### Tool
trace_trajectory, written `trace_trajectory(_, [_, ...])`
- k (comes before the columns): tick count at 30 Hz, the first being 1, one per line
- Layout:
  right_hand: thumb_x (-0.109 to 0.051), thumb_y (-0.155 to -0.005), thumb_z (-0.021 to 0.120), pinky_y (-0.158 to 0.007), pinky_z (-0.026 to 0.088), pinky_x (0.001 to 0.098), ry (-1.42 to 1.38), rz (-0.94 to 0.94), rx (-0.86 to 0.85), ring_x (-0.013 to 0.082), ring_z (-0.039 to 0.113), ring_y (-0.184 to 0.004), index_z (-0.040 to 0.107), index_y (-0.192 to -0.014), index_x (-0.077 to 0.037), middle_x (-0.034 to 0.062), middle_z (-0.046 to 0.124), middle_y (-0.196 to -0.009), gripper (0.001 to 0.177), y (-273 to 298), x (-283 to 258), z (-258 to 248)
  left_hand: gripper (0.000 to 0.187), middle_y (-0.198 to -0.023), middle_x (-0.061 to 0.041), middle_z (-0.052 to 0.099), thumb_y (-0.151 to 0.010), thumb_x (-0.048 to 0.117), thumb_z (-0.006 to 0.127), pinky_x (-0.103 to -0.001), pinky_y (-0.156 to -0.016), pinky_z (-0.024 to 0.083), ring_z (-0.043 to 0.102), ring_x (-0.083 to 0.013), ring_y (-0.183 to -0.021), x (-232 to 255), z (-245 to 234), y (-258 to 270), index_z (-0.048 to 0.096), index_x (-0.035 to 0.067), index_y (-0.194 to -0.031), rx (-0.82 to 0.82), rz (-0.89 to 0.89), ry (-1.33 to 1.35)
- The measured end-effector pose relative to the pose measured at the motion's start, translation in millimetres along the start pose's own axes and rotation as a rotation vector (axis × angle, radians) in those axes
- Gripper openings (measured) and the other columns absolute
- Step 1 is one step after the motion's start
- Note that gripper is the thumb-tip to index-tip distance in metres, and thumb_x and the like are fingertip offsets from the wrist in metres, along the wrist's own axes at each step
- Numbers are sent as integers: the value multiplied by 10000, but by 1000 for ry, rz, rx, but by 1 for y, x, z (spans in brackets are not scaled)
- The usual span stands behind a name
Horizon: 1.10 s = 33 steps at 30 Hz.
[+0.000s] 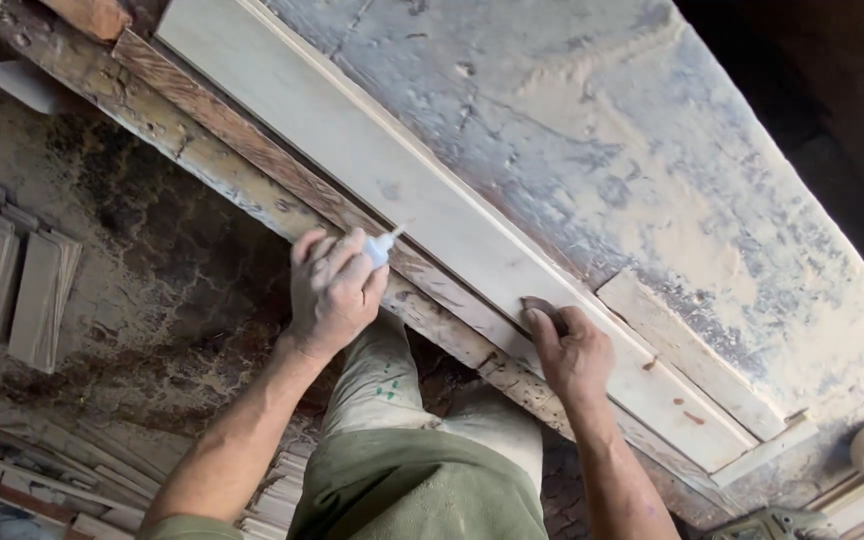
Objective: Sanding wooden boards with a power sander and applying glue to joins.
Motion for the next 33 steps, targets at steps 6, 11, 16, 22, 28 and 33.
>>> trace_trajectory(6, [-521, -892, 794, -632, 521, 410, -92, 192, 27, 329, 703, -641, 706, -787, -165, 91, 648, -548, 382, 9, 14, 6, 312, -861, -61, 691, -839, 121, 748, -411, -866, 451, 642, -249, -686, -36, -10, -31, 528, 125, -617, -48, 8, 0])
trace_trajectory(11, [-507, -868, 823, -614, 523, 373, -119, 232, 37, 302, 694, -611, 709, -770, -173, 66, 640, -512, 366, 9, 6, 1, 288, -828, -65, 669, -815, 119, 749, -419, -821, 444, 625, -257, -661, -44, -9, -37, 538, 125, -618, -73, 6, 15])
trace_trajectory(16, [-455, -876, 846, -611, 513, 330, -186, 225, 66, 245, 663, -564, 716, -779, -161, 56, 628, -499, 335, 10, -6, -5, 220, -900, -87, 701, -792, 121, 757, -419, -874, 439, 653, -256, -724, -41, -7, -34, 596, 102, -643, -101, 4, 89])
trace_trajectory(22, [-434, -863, 842, -625, 524, 407, -150, 217, 70, 359, 688, -632, 713, -800, -103, 131, 631, -527, 360, 8, -11, -12, 234, -909, -56, 705, -788, 144, 757, -401, -875, 446, 651, -242, -741, -62, 4, -20, 573, 127, -644, -101, 12, -35])
trace_trajectory(28, [-480, -857, 836, -636, 528, 434, -180, 251, 96, 394, 702, -688, 723, -831, -112, 161, 660, -622, 386, 11, -2, -7, 197, -959, -96, 721, -790, 85, 759, -454, -949, 417, 653, -281, -824, -2, 24, -20, 610, 94, -661, -196, 130, 166])
trace_trajectory(33, [-446, -876, 833, -609, 516, 422, -275, 333, 181, 377, 703, -668, 710, -804, -96, 175, 658, -622, 377, 26, 13, 6, 149, -890, -87, 730, -790, 54, 751, -449, -915, 410, 661, -247, -811, 60, 66, -14, 674, 112, -677, -280, 183, 256])
Point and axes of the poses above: each hand's wrist, its own y-axis away from the middle knuckle, its own z-axis out of the palm, x = y × z, the point moved 9 cm from there along -y, towards the middle knuckle
